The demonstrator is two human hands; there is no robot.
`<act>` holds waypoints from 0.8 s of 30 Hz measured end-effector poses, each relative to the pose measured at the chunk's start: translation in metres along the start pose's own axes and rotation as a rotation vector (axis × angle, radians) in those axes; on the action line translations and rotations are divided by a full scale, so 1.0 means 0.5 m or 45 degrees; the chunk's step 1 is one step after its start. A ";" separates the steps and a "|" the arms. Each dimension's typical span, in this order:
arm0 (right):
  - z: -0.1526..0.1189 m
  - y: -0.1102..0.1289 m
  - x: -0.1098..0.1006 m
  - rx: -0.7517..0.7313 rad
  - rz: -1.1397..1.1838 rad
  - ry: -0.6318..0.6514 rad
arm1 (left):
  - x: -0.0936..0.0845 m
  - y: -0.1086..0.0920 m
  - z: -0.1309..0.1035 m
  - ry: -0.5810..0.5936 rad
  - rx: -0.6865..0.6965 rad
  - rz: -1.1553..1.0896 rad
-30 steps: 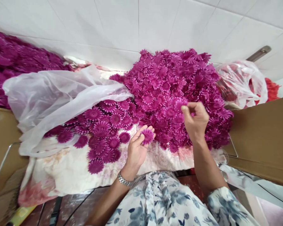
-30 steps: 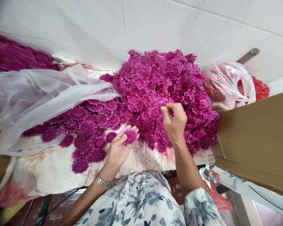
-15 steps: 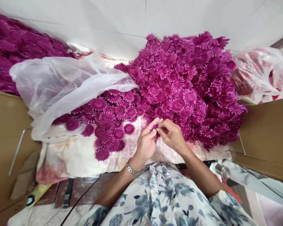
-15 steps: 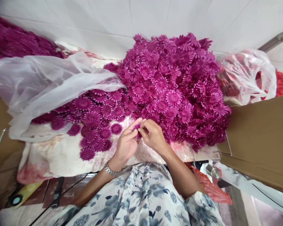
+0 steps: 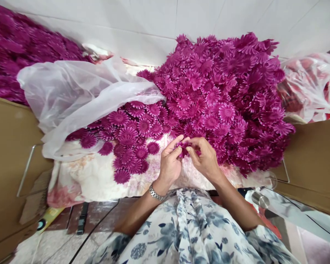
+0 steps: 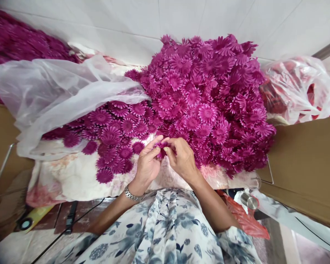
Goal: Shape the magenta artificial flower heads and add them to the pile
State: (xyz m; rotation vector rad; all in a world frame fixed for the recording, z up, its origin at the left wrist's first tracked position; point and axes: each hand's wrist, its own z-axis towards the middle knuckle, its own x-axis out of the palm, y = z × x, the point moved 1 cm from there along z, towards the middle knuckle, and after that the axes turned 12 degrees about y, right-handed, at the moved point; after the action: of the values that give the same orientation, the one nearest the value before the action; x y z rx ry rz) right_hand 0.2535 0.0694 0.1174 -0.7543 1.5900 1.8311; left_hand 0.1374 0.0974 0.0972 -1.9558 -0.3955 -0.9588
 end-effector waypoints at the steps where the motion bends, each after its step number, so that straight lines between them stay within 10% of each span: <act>1: 0.002 -0.002 -0.004 0.044 0.060 -0.004 | -0.001 -0.002 0.000 0.015 0.016 -0.002; 12: 0.010 -0.022 0.015 0.373 1.181 0.187 | -0.005 -0.012 0.002 0.318 -0.012 -0.038; 24: 0.000 -0.019 0.014 0.229 0.900 0.185 | -0.008 -0.005 0.003 0.343 0.042 0.085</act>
State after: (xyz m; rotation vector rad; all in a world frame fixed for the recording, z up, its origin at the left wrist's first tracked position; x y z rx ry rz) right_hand 0.2561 0.0710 0.1060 -0.2502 2.2838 2.0806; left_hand 0.1342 0.1004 0.0951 -1.7690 -0.1901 -1.1468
